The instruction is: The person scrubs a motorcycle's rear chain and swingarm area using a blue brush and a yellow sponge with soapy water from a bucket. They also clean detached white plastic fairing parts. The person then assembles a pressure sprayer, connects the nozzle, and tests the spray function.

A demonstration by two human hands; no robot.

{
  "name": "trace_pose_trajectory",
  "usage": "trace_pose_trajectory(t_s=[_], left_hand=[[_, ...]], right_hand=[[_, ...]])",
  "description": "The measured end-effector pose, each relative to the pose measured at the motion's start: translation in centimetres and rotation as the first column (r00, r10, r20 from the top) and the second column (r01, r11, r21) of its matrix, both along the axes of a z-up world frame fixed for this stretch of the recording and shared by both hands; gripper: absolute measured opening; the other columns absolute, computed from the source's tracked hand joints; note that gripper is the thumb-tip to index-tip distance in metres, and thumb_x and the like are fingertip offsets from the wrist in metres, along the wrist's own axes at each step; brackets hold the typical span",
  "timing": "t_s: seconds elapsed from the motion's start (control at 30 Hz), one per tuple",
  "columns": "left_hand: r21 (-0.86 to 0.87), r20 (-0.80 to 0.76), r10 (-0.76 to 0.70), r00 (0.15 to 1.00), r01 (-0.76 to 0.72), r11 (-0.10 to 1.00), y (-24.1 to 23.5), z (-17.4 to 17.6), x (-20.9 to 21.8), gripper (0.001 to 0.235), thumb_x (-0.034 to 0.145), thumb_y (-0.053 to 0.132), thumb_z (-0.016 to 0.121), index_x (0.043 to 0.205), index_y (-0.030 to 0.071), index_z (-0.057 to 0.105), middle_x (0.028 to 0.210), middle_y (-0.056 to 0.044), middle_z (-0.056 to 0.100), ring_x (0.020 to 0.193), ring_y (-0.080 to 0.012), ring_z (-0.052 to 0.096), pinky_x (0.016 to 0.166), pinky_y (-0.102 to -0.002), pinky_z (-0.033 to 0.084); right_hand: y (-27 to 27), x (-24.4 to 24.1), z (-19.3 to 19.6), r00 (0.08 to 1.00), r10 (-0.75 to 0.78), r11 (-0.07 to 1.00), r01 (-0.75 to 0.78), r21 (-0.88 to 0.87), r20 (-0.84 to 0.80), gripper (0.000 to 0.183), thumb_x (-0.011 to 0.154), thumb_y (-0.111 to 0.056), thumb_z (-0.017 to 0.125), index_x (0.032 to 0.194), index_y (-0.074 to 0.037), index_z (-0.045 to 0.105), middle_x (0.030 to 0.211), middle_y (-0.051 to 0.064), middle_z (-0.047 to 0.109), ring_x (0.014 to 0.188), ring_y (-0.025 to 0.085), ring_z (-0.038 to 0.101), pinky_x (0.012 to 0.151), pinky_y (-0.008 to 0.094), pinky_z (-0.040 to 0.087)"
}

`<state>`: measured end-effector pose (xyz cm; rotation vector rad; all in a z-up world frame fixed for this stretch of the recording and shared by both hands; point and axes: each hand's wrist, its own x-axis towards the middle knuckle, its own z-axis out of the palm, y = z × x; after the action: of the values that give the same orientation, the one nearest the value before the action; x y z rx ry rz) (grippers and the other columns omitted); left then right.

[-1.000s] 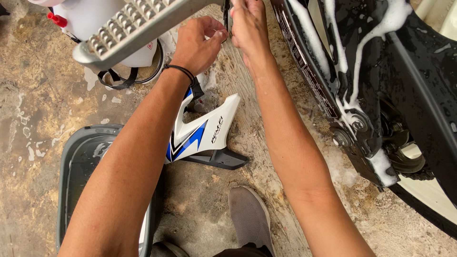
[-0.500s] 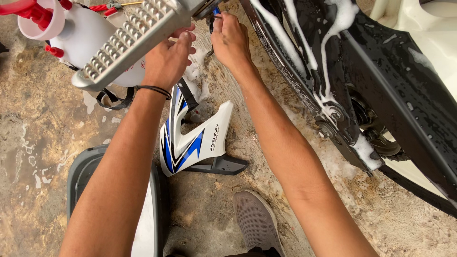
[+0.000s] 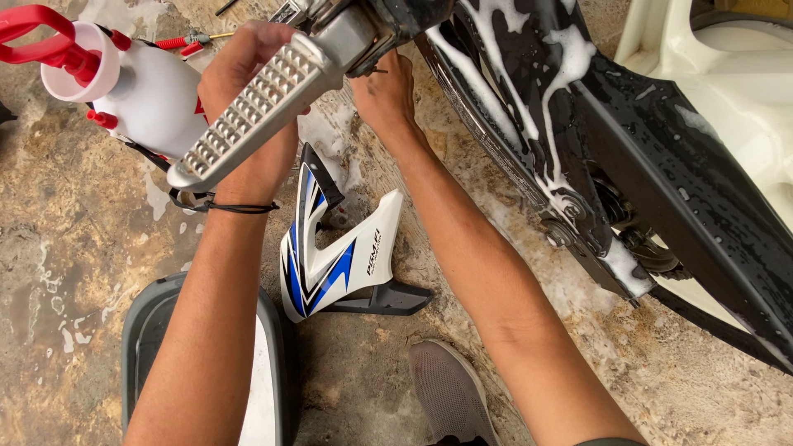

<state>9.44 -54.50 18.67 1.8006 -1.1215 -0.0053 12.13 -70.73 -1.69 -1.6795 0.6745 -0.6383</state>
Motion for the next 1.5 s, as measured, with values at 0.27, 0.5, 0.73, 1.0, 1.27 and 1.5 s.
trace_pose_trajectory(t_s=[0.27, 0.5, 0.73, 1.0, 1.27, 1.5], left_hand=[[-0.108, 0.194, 0.113, 0.974, -0.093, 0.990, 1.1, 3.2, -3.5, 0.016, 0.109, 0.007, 0.052, 0.099, 0.002, 0.063, 0.091, -0.002, 0.065, 0.073, -0.0057, 0.057, 0.060, -0.022, 0.043], [-0.113, 0.259, 0.090, 0.962, -0.062, 0.992, 2.6, 5.3, -7.2, 0.007, 0.105, 0.002, 0.064, 0.100, -0.002, 0.061, 0.091, -0.008, 0.064, 0.075, -0.0123, 0.062, 0.066, -0.025, 0.048], [-0.226, 0.080, 0.012, 0.997, 0.007, 0.974, 4.7, 7.1, -9.1, 0.020, 0.108, 0.017, 0.050, 0.103, 0.000, 0.061, 0.089, -0.008, 0.065, 0.078, -0.0148, 0.063, 0.074, -0.026, 0.051], [-0.068, -0.035, 0.008, 0.999, -0.010, 0.998, 5.7, 9.8, -10.4, 0.046, 0.115, 0.036, 0.035, 0.088, 0.001, 0.050, 0.069, -0.014, 0.044, 0.062, -0.0294, 0.050, 0.063, -0.040, 0.039], [-0.018, 0.040, 0.114, 0.993, -0.113, 0.993, 5.8, 12.0, -11.6, 0.035, 0.111, 0.027, 0.042, 0.089, 0.003, 0.053, 0.071, -0.019, 0.055, 0.066, -0.0404, 0.058, 0.059, -0.047, 0.043], [0.056, 0.146, 0.182, 0.972, -0.191, 0.980, 6.1, 12.3, -11.7, 0.032, 0.109, 0.026, 0.043, 0.090, 0.005, 0.058, 0.070, -0.017, 0.061, 0.062, -0.0407, 0.060, 0.055, -0.050, 0.044]], right_hand=[[-0.5, 1.3, -2.8, 1.000, -0.004, 1.000, 0.004, 0.018, 0.005, 0.048, 0.088, -0.011, 0.066, 0.131, 0.002, 0.048, 0.118, 0.021, 0.063, 0.105, 0.029, 0.065, 0.093, 0.054, 0.053], [0.1, 2.2, -3.7, 0.996, 0.036, 0.962, -0.058, -0.267, -0.087, 0.029, 0.090, -0.029, 0.072, 0.110, -0.008, 0.068, 0.110, 0.010, 0.070, 0.103, 0.020, 0.068, 0.088, 0.043, 0.057], [1.6, -4.4, 5.5, 0.979, 0.027, 0.982, 0.012, 0.191, -0.200, 0.055, 0.105, -0.047, 0.035, 0.143, -0.009, 0.051, 0.097, 0.010, 0.070, 0.085, 0.019, 0.072, 0.070, 0.036, 0.057], [5.7, -12.2, 12.8, 0.991, 0.018, 0.965, 0.018, 0.263, -0.133, 0.031, 0.110, -0.025, 0.050, 0.092, -0.001, 0.061, 0.074, 0.006, 0.056, 0.049, 0.008, 0.047, 0.041, 0.027, 0.037], [11.5, -19.7, 21.6, 0.983, -0.015, 0.613, -0.135, 0.779, 0.182, 0.049, 0.105, -0.024, 0.045, 0.153, -0.024, 0.035, 0.077, -0.003, 0.041, 0.046, 0.003, 0.027, 0.039, 0.023, 0.020], [11.4, -24.7, 28.1, 0.961, 0.151, 0.529, -0.275, 0.802, 0.230, 0.045, 0.101, -0.034, 0.048, 0.144, -0.021, 0.045, 0.078, -0.003, 0.041, 0.046, 0.005, 0.029, 0.039, 0.024, 0.022]])
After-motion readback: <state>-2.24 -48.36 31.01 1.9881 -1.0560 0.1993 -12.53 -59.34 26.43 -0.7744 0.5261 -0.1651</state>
